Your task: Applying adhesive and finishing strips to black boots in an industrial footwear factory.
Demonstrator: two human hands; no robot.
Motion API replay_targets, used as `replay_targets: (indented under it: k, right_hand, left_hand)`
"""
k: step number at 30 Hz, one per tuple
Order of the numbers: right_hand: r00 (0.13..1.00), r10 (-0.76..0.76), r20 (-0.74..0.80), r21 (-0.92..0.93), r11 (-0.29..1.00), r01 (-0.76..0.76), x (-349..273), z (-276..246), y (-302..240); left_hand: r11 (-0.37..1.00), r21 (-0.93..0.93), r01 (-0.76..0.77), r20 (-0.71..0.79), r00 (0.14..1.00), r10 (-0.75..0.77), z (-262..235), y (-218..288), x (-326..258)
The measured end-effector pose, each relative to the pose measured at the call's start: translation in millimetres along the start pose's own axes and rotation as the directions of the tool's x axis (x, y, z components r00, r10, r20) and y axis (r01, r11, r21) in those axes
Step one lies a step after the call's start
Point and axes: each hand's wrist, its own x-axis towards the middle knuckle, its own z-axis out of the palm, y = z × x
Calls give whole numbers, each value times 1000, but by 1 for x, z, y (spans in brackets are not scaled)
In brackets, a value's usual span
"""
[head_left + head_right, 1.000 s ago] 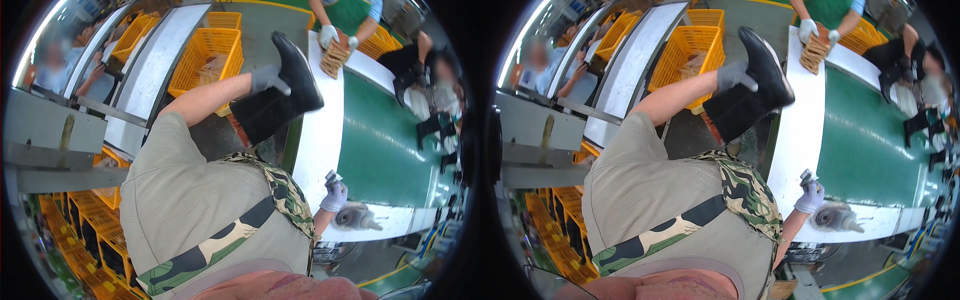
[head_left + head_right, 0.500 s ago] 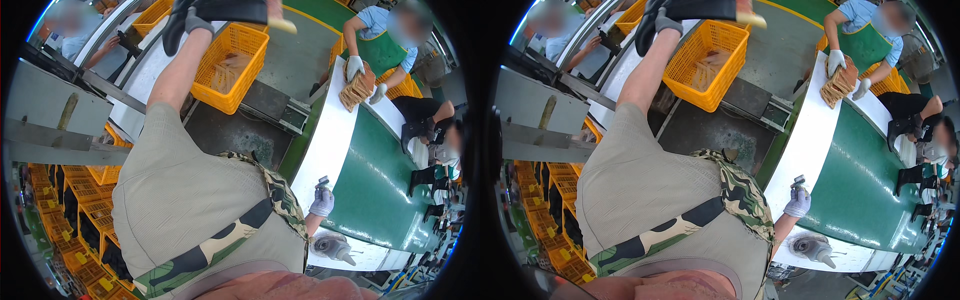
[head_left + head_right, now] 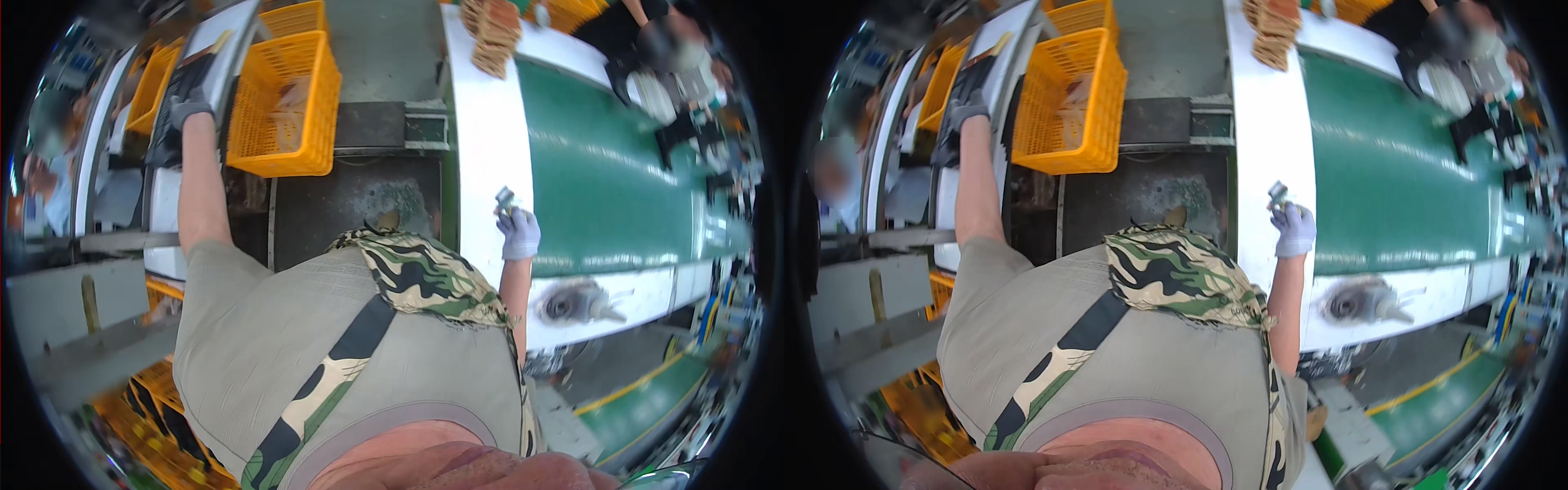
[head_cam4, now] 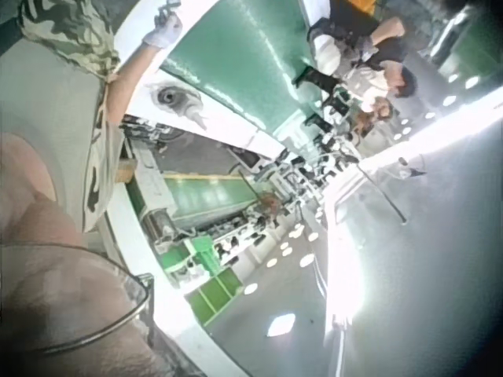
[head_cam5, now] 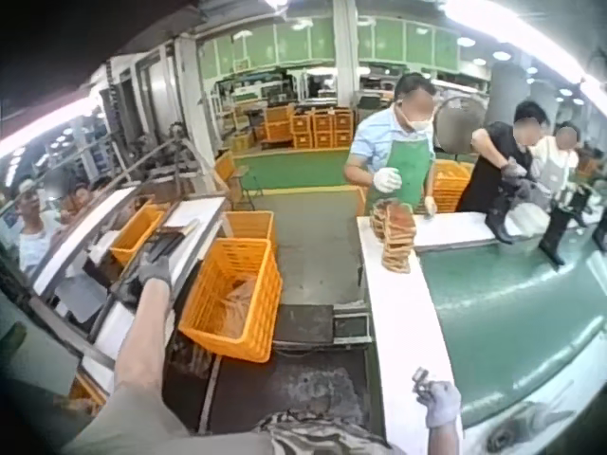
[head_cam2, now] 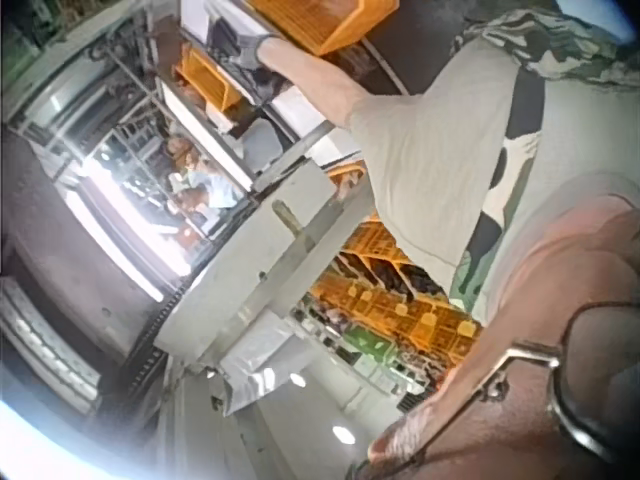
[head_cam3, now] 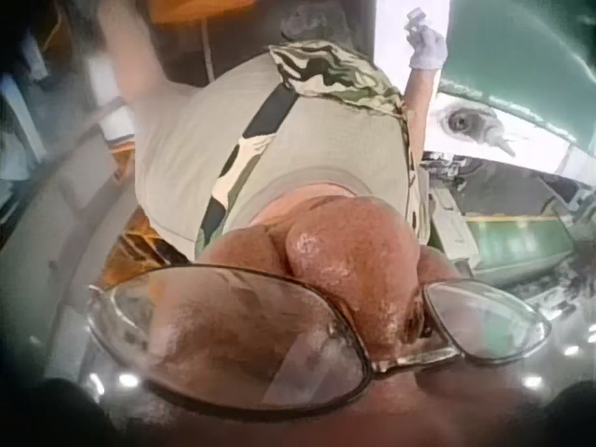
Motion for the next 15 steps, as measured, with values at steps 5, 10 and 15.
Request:
replay_targets:
  k: [5,10,15]
  right_hand:
    - [1000,24,-19,159,987,-20,-12,-15,-6]
    - [1000,11,-5,450,893,-8,-32,-46,-5]
    - [986,-128,-108,517,840,166,-70,-62,-18]
  left_hand:
    - [961,197,197,458,848,-267,100,-40,-103]
    - [843,531,-87,819,306,-485,139,-102,-300]
    - [693,76,-717,620,-510,-596,118,-94,-502]
